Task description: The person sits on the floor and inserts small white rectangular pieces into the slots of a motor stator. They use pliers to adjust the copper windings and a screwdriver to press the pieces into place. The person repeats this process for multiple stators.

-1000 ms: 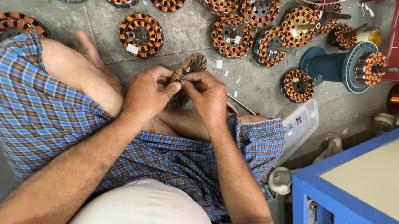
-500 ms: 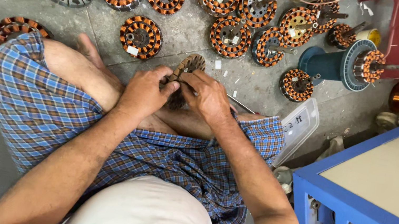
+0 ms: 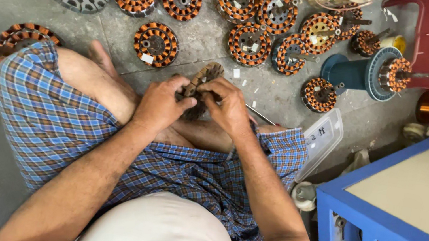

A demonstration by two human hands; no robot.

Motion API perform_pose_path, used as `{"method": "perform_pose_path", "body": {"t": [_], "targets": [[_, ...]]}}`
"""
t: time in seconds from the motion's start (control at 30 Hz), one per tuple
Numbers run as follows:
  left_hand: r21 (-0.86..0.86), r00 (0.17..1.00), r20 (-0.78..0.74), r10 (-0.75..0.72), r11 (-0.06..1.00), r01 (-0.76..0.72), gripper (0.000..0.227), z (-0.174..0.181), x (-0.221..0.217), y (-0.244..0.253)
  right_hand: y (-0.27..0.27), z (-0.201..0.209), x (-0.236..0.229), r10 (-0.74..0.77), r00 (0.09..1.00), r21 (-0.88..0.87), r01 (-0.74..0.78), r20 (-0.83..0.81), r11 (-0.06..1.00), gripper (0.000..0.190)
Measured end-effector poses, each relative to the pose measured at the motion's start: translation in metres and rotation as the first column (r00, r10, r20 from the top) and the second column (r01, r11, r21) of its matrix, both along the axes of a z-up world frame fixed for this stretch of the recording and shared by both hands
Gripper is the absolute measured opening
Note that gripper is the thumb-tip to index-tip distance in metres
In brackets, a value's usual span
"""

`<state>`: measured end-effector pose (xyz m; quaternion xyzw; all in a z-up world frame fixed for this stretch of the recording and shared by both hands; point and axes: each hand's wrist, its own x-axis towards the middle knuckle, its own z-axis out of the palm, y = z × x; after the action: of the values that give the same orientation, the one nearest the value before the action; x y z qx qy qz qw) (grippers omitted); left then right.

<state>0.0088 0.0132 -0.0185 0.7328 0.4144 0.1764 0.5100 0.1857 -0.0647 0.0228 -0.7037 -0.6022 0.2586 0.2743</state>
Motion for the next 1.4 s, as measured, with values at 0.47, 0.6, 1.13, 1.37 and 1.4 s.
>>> {"method": "perform_pose_path", "body": {"t": [0.47,0.6,1.13,1.37,1.4], "targets": [[-0.034,0.999,0.003,0.047,0.998,-0.047,0.039,0.021,0.001,-0.012,0.016,0.035,0.009,0.09,0.995,-0.056,-0.088,0.03,0.995,0.024],[-0.081,0.993,-0.121,-0.001,0.997,-0.009,0.035,0.01,0.003,-0.018,0.05,0.061,0.013,-0.008,1.0,0.048,0.007,0.022,0.999,0.021],[-0.177,0.993,0.055,0.107,0.979,-0.096,0.036,-0.007,0.026,-0.024,0.346,-0.039,-0.034,0.441,0.775,-0.102,-0.446,0.452,0.889,0.034],[-0.048,0.998,0.026,0.057,0.997,-0.056,0.046,-0.001,0.025,-0.018,0.371,-0.06,-0.05,0.469,0.764,-0.415,-0.288,0.444,0.863,0.023],[-0.056,0.997,0.024,0.07,0.996,-0.069,0.046,0.002,0.022,-0.022,0.365,-0.057,-0.052,0.457,0.77,-0.407,-0.28,0.445,0.869,0.019]]}}
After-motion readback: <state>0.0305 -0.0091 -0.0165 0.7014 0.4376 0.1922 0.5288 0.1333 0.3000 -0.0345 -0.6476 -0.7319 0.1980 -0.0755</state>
